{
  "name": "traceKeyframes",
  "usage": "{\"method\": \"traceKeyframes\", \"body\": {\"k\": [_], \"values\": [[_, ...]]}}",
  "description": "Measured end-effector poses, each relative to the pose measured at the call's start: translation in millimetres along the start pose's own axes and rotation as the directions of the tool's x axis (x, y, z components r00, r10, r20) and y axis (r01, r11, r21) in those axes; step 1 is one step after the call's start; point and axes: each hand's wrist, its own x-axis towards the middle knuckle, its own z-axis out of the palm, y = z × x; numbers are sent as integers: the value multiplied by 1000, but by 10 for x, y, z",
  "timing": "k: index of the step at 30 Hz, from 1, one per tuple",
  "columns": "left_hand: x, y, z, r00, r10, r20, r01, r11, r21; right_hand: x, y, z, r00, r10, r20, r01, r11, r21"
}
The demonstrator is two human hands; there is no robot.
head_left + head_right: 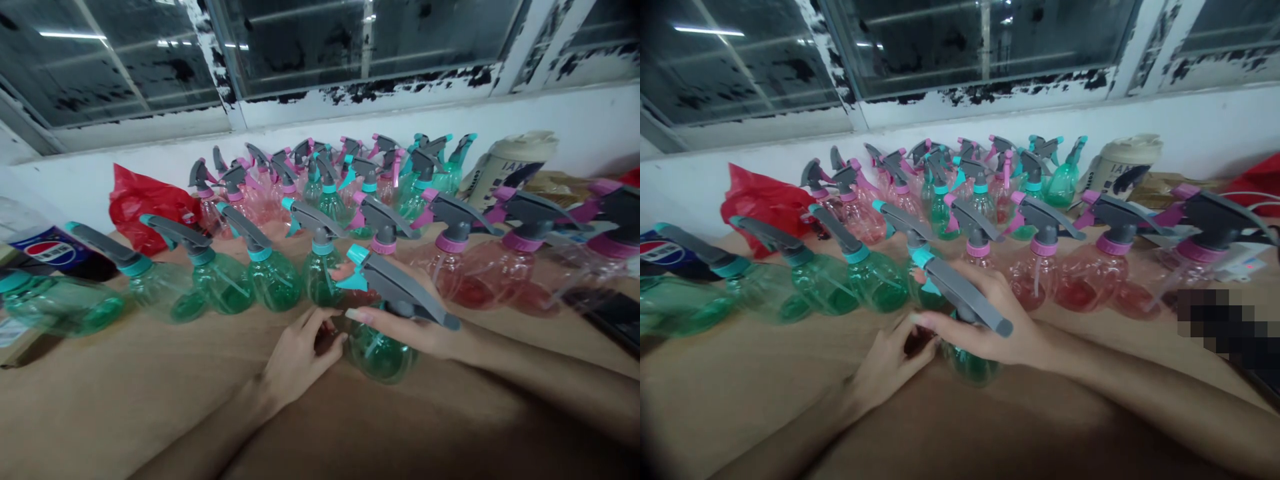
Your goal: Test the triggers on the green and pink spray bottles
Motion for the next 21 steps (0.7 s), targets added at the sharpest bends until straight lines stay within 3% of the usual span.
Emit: {"method": "traceKeyframes", "body": {"k": [14, 21], "values": [[8, 42, -18, 998, -24, 54, 26, 999, -30, -35, 20, -10, 999, 51, 16, -51, 998, -31], [-22, 22, 5, 989, 116, 93, -129, 982, 141, -22, -4, -18, 1000, 17, 9, -16, 998, -60]]}}
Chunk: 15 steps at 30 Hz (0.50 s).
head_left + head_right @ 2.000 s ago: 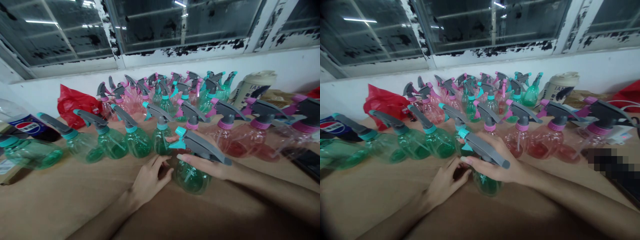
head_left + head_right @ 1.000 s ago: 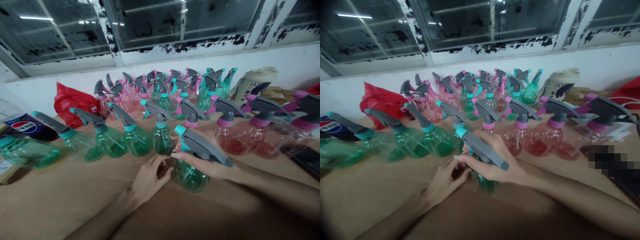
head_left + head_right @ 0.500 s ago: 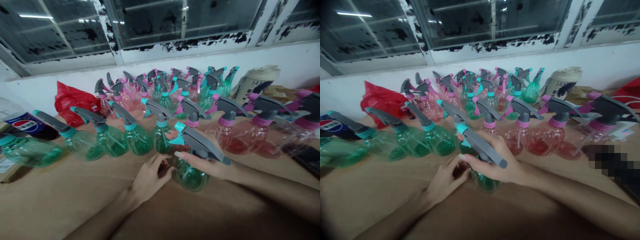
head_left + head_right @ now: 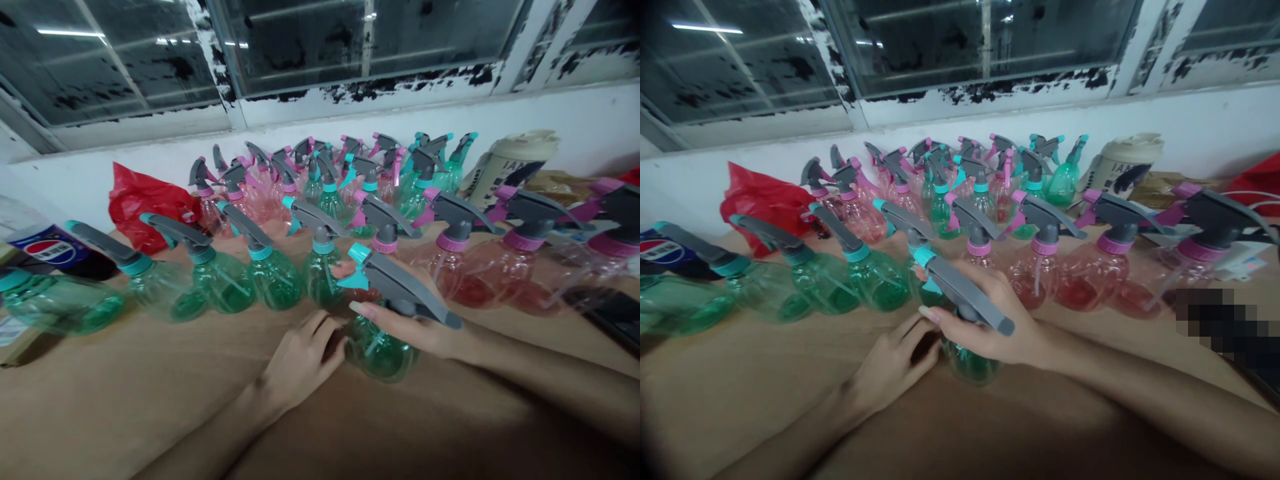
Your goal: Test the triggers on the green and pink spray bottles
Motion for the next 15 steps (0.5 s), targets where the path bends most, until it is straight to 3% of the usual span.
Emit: {"method": "traceKeyframes", "body": {"k": [10, 15], "values": [[6, 60, 15, 990, 115, 81, -121, 990, 79, 25, 18, -5, 998, -36, 42, 38, 997, -60], [-14, 64, 59, 988, 120, 94, -131, 985, 112, 56, 42, -17, 995, 18, 97, -13, 999, -50]]}}
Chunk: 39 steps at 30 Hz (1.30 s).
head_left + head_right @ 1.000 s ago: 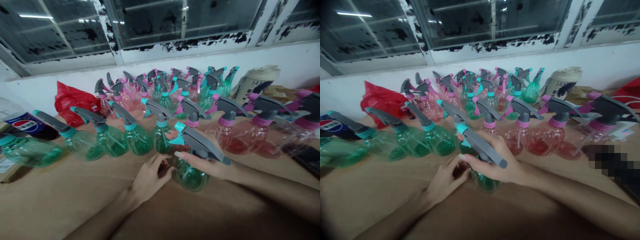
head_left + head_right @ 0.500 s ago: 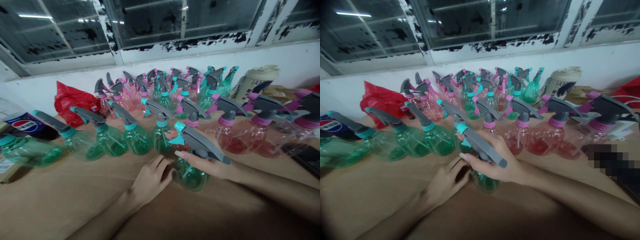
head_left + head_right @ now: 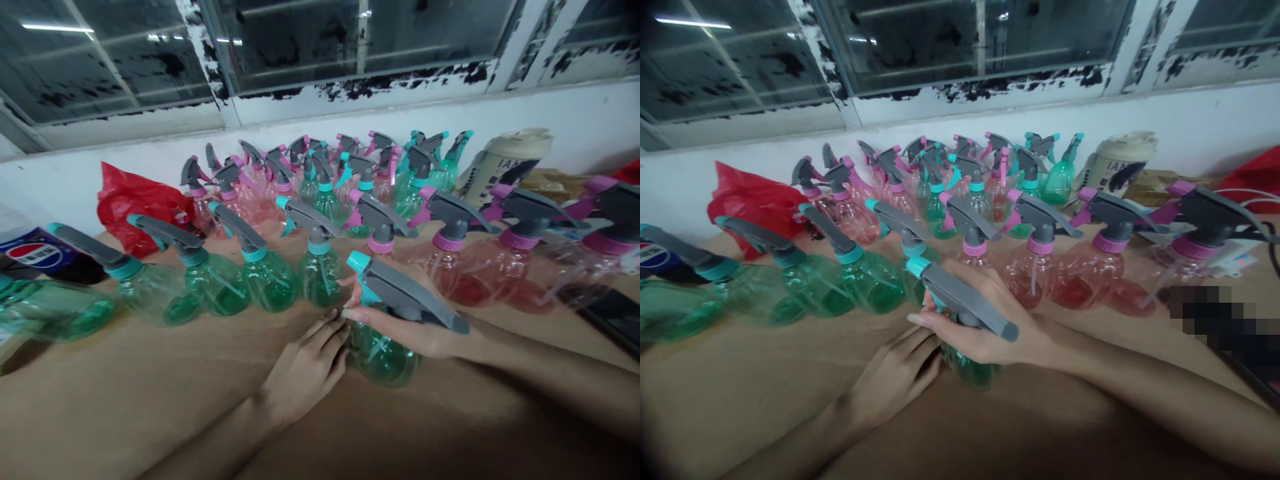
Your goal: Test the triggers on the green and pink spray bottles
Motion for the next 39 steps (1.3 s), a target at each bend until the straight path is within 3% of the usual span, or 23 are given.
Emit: {"method": "traceKeyframes", "body": {"k": [16, 36, 39], "values": [[50, 51, -56, 993, 42, 106, -55, 992, 118, -77, -48, -41, 999, 32, 26, -34, 996, 78], [50, 59, -66, 996, 14, 83, -22, 995, 96, -63, -64, -26, 999, -42, -1, 42, 997, 67], [49, 58, -71, 996, 13, 85, -20, 995, 94, -51, -83, -14, 999, -8, -35, 11, 996, 88]]}}
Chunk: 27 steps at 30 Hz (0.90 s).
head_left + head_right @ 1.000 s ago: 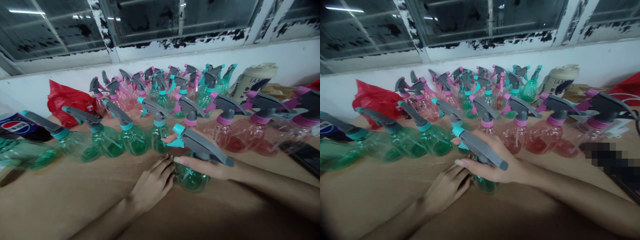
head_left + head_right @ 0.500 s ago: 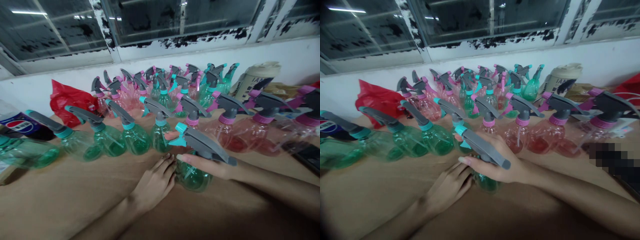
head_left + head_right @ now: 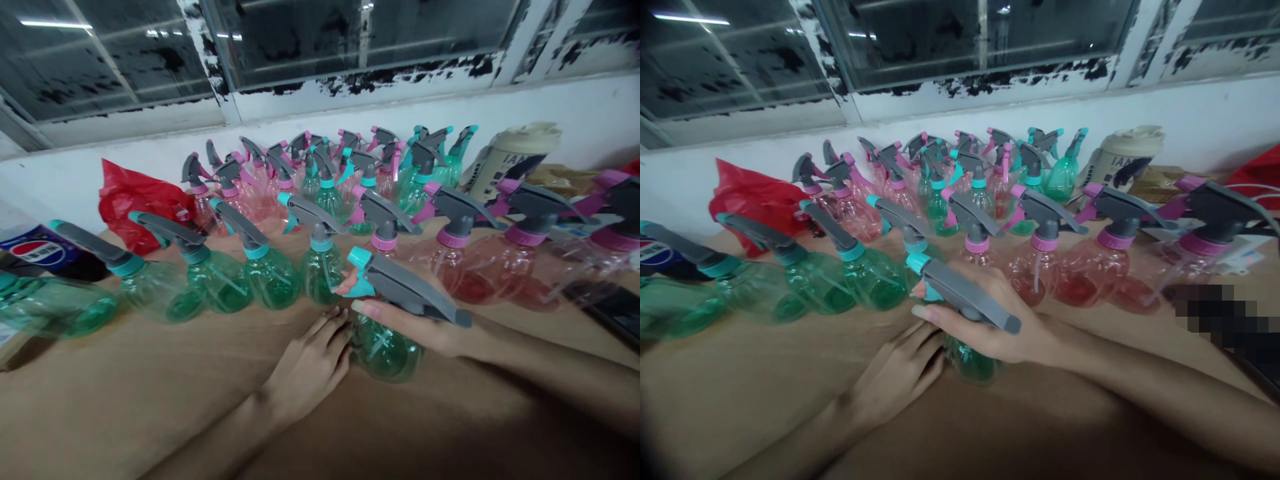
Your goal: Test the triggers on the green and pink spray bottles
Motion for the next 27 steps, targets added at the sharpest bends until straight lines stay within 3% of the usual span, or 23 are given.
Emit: {"method": "traceKeyframes", "body": {"k": [4, 11, 27], "values": [[4, -4, 1, 1000, -11, 6, 11, 1000, -21, 15, -3, -1, 998, 66, -17, -66, 996, -59], [-3, -2, 2, 1000, -6, -23, 5, 1000, -19, 11, 36, -12, 1000, -19, -18, 18, 998, -63], [-10, -7, 22, 999, -23, -29, 22, 999, -26, 0, 33, 0, 1000, 18, -21, -18, 1000, -10]]}}
